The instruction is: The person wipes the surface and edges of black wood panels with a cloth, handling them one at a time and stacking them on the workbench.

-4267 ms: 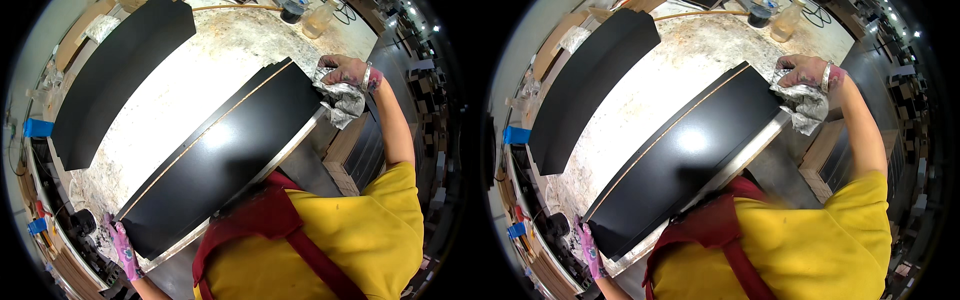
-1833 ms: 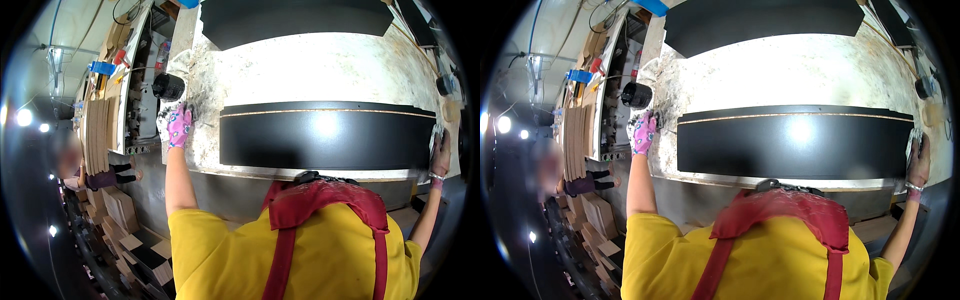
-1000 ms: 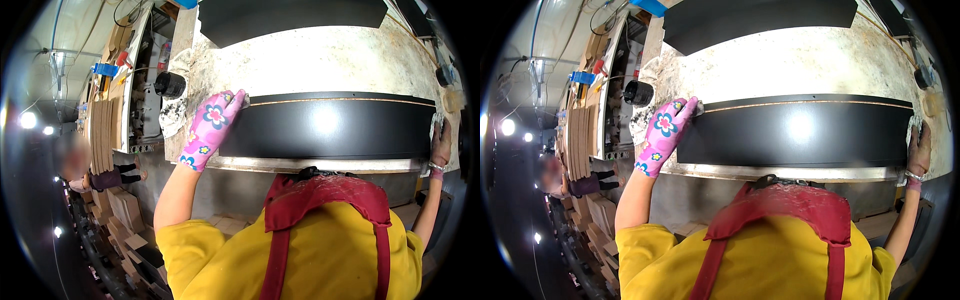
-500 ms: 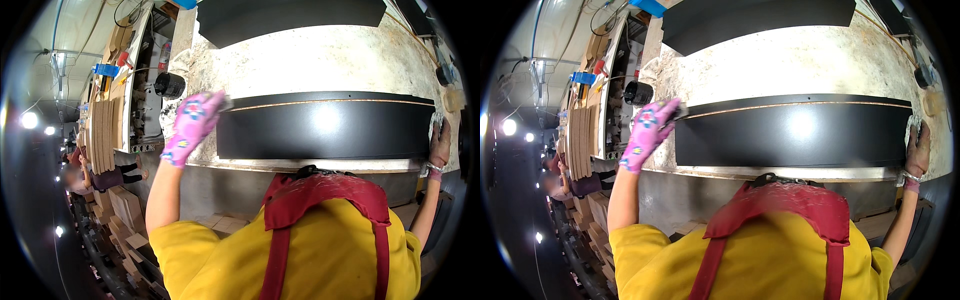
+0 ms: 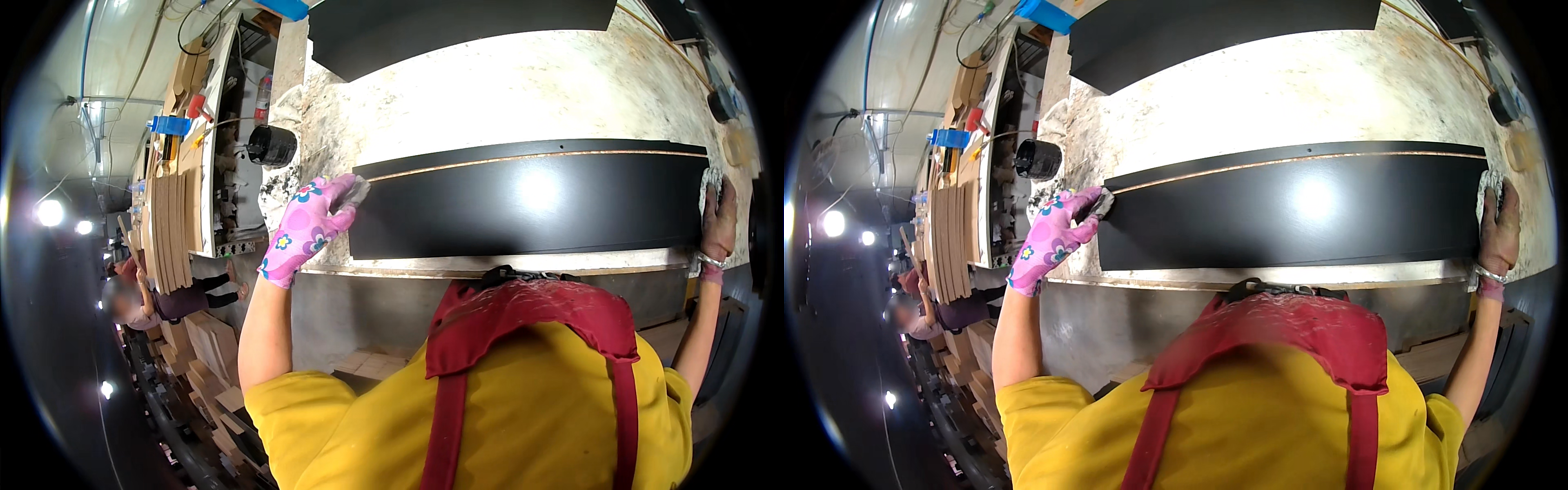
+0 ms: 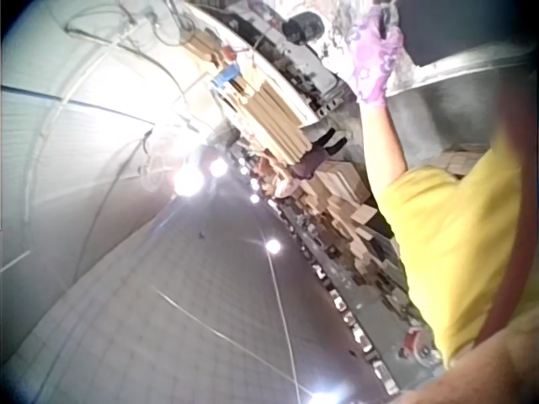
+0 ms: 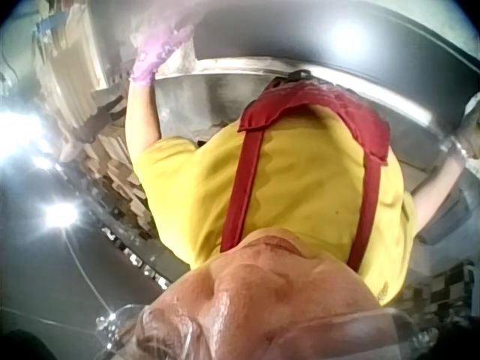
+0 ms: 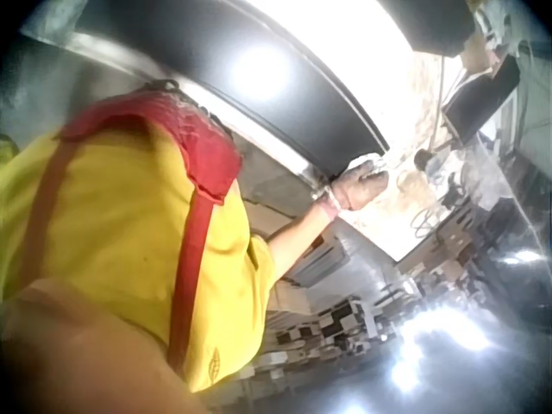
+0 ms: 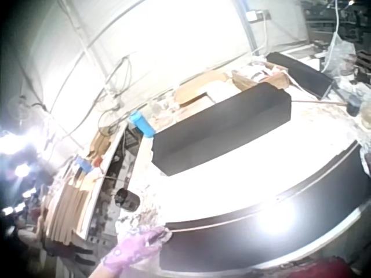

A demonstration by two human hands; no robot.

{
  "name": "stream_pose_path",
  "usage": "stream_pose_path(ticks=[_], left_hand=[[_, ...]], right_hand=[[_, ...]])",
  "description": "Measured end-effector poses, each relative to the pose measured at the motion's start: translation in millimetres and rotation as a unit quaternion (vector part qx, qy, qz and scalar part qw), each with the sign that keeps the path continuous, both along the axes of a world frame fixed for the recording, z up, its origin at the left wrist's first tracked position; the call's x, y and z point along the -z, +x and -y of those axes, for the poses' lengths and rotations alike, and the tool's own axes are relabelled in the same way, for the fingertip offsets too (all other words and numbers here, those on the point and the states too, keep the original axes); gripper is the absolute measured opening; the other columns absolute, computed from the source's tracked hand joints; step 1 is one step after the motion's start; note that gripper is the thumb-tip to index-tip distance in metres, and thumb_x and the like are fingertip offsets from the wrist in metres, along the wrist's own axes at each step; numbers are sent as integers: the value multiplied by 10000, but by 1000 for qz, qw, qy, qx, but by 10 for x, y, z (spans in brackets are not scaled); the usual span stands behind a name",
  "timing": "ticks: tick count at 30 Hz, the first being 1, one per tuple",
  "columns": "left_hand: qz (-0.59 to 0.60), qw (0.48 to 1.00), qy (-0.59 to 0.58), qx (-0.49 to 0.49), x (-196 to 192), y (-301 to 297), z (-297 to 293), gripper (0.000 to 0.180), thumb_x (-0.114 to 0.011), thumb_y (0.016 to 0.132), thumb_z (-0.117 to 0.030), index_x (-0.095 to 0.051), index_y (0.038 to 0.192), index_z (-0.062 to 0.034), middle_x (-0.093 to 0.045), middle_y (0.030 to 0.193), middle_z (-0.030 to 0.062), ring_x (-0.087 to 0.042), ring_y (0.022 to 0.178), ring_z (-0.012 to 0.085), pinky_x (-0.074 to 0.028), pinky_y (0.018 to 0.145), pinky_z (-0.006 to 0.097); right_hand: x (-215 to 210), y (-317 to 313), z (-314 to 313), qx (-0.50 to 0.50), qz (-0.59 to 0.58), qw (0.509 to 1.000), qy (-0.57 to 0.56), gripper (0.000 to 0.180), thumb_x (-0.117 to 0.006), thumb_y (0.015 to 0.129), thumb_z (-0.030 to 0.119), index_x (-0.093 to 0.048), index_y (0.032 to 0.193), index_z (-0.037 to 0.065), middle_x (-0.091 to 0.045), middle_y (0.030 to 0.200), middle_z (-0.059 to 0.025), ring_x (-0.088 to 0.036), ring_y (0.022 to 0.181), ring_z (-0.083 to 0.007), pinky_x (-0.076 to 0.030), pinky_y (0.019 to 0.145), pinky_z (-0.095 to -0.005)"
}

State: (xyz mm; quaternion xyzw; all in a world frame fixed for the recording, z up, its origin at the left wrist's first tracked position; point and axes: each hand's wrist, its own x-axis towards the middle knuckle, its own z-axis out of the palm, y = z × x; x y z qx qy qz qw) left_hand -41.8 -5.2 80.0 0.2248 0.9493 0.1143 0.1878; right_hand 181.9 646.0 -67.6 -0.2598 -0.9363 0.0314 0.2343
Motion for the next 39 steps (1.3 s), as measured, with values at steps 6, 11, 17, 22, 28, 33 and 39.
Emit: stream_pose_path(ticks=[6,11,17,22,28,33,39], left_hand=[[-30,997,-17,70,39,41,-645,413,-621,858,-211,-602,1248,-77,-628,1005,199,-595,977,359,-472,874,406],[-43,986,-33,154,122,110,-1293,402,-605,846,-200,-591,1210,-30,-609,927,199,-593,898,354,-473,812,424],[-70,956,40,282,214,151,-2291,406,-614,839,-223,-591,1180,-4,-599,899,199,-592,875,351,-477,795,424],[-23,939,67,338,199,193,-3086,402,-604,855,-235,-605,1188,-9,-610,933,203,-604,908,347,-482,823,415],[100,920,125,359,212,239,-4098,399,-587,863,-258,-625,1142,25,-610,926,203,-634,752,314,-499,741,390],[77,894,135,420,370,270,-4926,400,-577,858,-309,-650,1078,18,-643,886,226,-650,825,334,-500,770,400],[17,880,156,447,253,248,-5324,396,-564,895,-312,-636,1144,-12,-661,1034,245,-651,953,370,-502,855,407]], right_hand=[[-37,51,76,15,-11,1000,-21,422,-553,973,271,-497,1298,7,-574,1269,-218,-538,1196,-348,-412,1010,-382],[-228,-67,410,17,-18,1000,11,430,-594,950,282,-523,1285,21,-599,1236,-201,-585,1139,-334,-449,973,-368],[-401,-130,619,27,-52,998,-3,374,-650,891,288,-583,1199,87,-636,1161,-135,-655,953,-300,-540,795,-369],[-395,-100,622,4,-91,994,62,314,-636,885,306,-598,1128,110,-652,1096,-112,-654,892,-300,-535,737,-384],[-504,-104,657,23,-74,997,-1,280,-620,884,290,-576,1101,119,-629,1042,-100,-630,878,-316,-522,725,-407],[-529,-115,693,21,-107,993,-44,270,-647,872,241,-557,1089,106,-626,1000,-114,-627,875,-324,-506,730,-404],[-557,-111,671,12,-113,992,-60,250,-639,863,250,-573,1065,117,-610,996,-96,-619,840,-314,-511,690,-420]])
